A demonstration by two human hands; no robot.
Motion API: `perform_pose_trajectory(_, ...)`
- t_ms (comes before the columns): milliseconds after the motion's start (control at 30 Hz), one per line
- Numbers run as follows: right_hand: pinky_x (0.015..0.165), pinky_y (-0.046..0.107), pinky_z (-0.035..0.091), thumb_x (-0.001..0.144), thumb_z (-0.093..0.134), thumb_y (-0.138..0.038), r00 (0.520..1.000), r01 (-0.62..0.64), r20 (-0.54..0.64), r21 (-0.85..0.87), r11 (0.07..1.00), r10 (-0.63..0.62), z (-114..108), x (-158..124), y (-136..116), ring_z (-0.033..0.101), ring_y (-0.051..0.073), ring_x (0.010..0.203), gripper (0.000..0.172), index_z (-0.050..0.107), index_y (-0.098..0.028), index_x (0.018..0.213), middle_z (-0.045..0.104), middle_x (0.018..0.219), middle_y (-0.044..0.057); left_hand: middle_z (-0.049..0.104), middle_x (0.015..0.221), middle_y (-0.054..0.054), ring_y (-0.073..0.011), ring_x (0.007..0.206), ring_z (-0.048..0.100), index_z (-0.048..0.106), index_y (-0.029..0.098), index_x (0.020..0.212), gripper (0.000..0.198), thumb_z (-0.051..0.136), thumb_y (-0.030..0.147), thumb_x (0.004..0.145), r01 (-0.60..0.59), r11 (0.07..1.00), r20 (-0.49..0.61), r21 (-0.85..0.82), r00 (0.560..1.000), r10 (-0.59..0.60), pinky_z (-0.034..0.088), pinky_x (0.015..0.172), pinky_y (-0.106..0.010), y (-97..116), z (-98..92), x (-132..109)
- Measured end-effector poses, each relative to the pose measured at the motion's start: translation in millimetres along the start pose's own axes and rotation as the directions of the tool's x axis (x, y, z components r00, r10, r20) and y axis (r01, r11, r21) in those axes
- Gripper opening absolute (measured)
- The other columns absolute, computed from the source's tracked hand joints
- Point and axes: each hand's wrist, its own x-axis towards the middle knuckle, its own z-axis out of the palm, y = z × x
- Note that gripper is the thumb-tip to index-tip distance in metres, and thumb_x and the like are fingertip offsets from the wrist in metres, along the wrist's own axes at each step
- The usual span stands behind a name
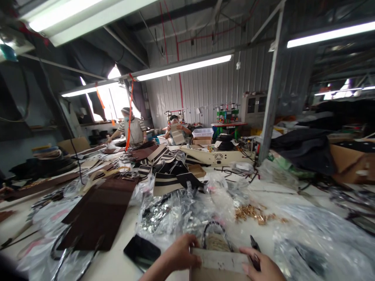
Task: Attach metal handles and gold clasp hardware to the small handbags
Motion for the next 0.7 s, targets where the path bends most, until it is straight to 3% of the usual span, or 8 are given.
perform_pose_trajectory(167,0.113,0.047,0.059,0.072,0.068,-0.048,0.998,-0.057,-0.003,0.017,0.998,0.057,-5.3,-23.5,-21.2,0.079,0.037,0.123,0.068,0.085,-0.016,0.13,0.084,0.128,0.013,0.073,0.098,-0.009,-0.0317,0.094,0.069,0.077,0.02,0.096,0.029,0.081,0.015,0.069,-0.077,0.997,0.004,0.025,0.997,0.077,0.049,0.083,-0.037,9.8,0.7,-9.3)
perform_pose_trajectory(300,0.109,0.043,0.06,0.082,0.074,-0.034,0.995,-0.103,-0.008,0.016,0.995,0.103,-6.5,-28.7,-32.4,0.079,0.031,0.114,0.056,0.083,-0.016,0.134,0.085,0.122,0.01,0.069,0.089,-0.004,-0.0244,0.08,0.063,0.075,0.021,0.102,0.029,0.078,0.019,0.073,-0.14,0.99,0.008,-0.001,0.99,0.14,0.045,0.076,-0.032,0.0,2.6,4.8)
perform_pose_trajectory(433,0.103,0.041,0.061,0.084,0.077,-0.032,0.991,-0.133,0.028,0.074,0.988,0.131,-8.2,-28.0,-28.5,0.077,0.028,0.109,0.055,0.081,-0.016,0.136,0.085,0.12,0.009,0.068,0.096,-0.002,-0.0206,0.079,0.061,0.071,0.021,0.112,0.035,0.075,0.028,0.077,-0.195,0.981,0.023,-0.022,0.98,0.195,0.043,0.072,-0.03,-8.8,4.9,7.7)
perform_pose_trajectory(700,0.096,0.037,0.06,0.082,0.081,-0.038,0.992,-0.124,0.052,0.115,0.986,0.119,-10.5,-28.5,-21.8,0.076,0.026,0.103,0.057,0.081,-0.016,0.135,0.085,0.116,0.008,0.067,0.088,0.0,-0.02,0.075,0.06,0.068,0.023,0.117,0.032,0.07,0.026,0.085,-0.213,0.976,0.048,0.038,0.976,0.211,0.041,0.071,-0.031,0.4,1.9,-2.5)
